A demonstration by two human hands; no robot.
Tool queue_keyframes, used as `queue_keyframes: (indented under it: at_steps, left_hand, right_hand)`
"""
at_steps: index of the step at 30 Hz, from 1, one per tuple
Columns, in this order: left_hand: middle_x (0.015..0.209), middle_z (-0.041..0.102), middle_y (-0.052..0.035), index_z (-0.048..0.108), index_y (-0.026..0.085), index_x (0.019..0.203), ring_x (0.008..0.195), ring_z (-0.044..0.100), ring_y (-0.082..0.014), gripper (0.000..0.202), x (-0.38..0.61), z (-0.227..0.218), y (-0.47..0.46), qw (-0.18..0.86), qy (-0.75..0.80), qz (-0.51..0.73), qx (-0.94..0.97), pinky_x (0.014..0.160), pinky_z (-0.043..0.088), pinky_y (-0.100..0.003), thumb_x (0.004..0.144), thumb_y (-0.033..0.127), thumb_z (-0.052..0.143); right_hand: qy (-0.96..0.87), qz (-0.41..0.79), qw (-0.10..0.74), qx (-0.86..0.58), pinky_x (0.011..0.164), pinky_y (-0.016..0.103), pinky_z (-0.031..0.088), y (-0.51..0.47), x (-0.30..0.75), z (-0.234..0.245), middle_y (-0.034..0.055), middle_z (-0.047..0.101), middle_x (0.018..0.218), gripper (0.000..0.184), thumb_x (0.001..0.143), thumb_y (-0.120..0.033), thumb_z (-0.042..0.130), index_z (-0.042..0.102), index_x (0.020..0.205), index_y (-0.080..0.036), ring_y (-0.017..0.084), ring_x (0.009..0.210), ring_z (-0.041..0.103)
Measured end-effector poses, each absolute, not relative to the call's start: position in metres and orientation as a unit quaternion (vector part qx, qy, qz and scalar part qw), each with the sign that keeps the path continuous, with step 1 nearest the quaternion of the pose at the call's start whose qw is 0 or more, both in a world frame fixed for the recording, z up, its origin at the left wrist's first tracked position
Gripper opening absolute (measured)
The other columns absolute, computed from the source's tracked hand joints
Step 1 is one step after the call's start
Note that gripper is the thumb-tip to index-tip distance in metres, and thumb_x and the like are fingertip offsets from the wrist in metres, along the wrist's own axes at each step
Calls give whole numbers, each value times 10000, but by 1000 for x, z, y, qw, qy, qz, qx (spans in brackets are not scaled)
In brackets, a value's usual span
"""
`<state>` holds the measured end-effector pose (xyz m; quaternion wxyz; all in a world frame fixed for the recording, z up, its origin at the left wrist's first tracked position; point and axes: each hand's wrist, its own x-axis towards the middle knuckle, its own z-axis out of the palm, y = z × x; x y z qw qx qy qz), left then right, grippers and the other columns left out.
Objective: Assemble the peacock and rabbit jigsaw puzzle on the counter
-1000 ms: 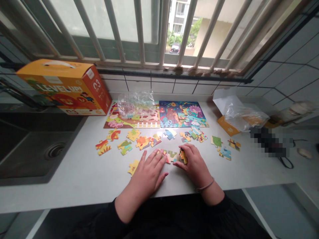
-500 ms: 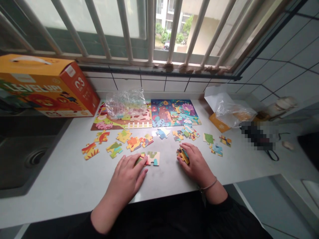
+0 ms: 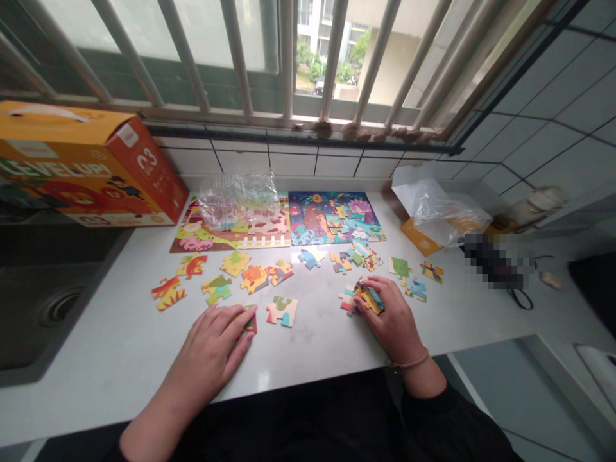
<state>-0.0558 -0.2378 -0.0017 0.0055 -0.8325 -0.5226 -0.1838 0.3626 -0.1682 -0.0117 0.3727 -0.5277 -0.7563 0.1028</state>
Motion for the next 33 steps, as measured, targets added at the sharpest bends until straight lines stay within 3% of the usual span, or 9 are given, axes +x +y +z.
queue_keyframes:
  at_steps: [10,17,22,25,28,33]
  left_hand:
    - [1406,757,-104,657,284,1457,1249,723,-344,404,-114,-9,-249,10,-546,-192,-815,1154,523,-543,1076,402,594]
    - [1493,710,-127,636,295,1463,1329,696,-378,379,-96,-3,-250,64,-533,-196,-821,1268,424,-666,1097,358,560]
    - [1552,682,-101,657,273,1452,1411,656,-328,361,-38,26,-246,63,-467,-223,-854,1366,345,-595,1111,368,586]
    - [1530,710,-82,691,246,1396,1440,640,-265,313,6,34,-239,37,-419,-236,-876,1422,245,-530,1095,226,606]
    - [1506,731,-81,734,229,1296,1438,642,-255,243,40,27,-228,9,-387,-254,-887,1415,273,-513,1095,208,600]
    - [1492,740,-88,727,237,1370,1378,682,-263,310,61,4,-215,-43,-358,-242,-901,1363,386,-546,1098,211,580]
  right_hand:
    - [-740,83,359,-563,1137,590,568,-166,391,-13,142,707,1333,284,1055,-443,720,693,1268,-257,342,1284,676]
    - [-745,75,350,-563,1133,586,568,-167,397,-14,157,703,1358,296,1072,-447,685,704,1296,-255,346,1300,676]
    - [-737,27,343,-582,1117,563,561,-141,425,-4,151,725,1297,326,1059,-508,692,718,1245,-242,345,1241,684]
    - [-728,1,333,-599,1092,541,563,-106,448,5,150,732,1259,355,1043,-532,692,723,1218,-225,346,1208,678]
    - [-730,-3,318,-605,1105,546,549,-66,463,7,172,733,1237,364,1054,-513,635,722,1215,-198,352,1213,666]
    - [-743,2,292,-602,1075,545,561,-25,466,-6,184,745,1128,342,1099,-438,493,729,1105,-191,338,1129,676]
